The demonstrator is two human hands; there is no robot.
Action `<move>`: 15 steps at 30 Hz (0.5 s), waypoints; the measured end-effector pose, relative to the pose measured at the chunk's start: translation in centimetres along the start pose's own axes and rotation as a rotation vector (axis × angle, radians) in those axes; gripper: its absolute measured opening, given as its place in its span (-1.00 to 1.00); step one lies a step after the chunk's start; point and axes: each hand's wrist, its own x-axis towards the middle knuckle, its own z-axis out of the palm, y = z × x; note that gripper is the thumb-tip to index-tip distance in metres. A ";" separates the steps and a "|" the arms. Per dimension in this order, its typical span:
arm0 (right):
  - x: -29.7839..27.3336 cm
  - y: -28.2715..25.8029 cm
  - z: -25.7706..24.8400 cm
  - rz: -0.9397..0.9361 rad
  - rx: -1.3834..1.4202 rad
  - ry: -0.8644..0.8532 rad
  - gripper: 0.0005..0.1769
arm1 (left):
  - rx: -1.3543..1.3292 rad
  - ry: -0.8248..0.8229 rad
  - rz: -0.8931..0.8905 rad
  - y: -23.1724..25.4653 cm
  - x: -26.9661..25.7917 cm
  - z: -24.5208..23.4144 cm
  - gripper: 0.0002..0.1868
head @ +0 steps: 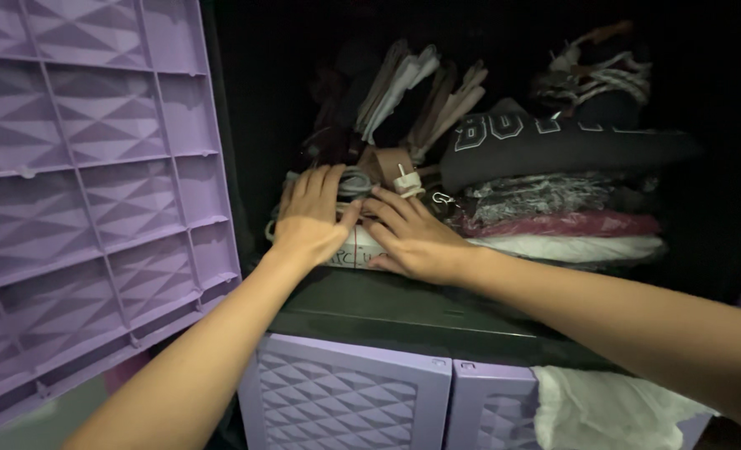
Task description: The person picks up various cables and power adapters from a wooden side table and places them into an open purple storage cabinet. The person handles each item individually, moving them from the table to the cabinet repeatedly.
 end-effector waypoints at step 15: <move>-3.3 -1.0 -3.9 0.222 0.150 -0.060 -0.47 | 0.079 -0.135 -0.036 0.7 -3.0 -2.0 -0.07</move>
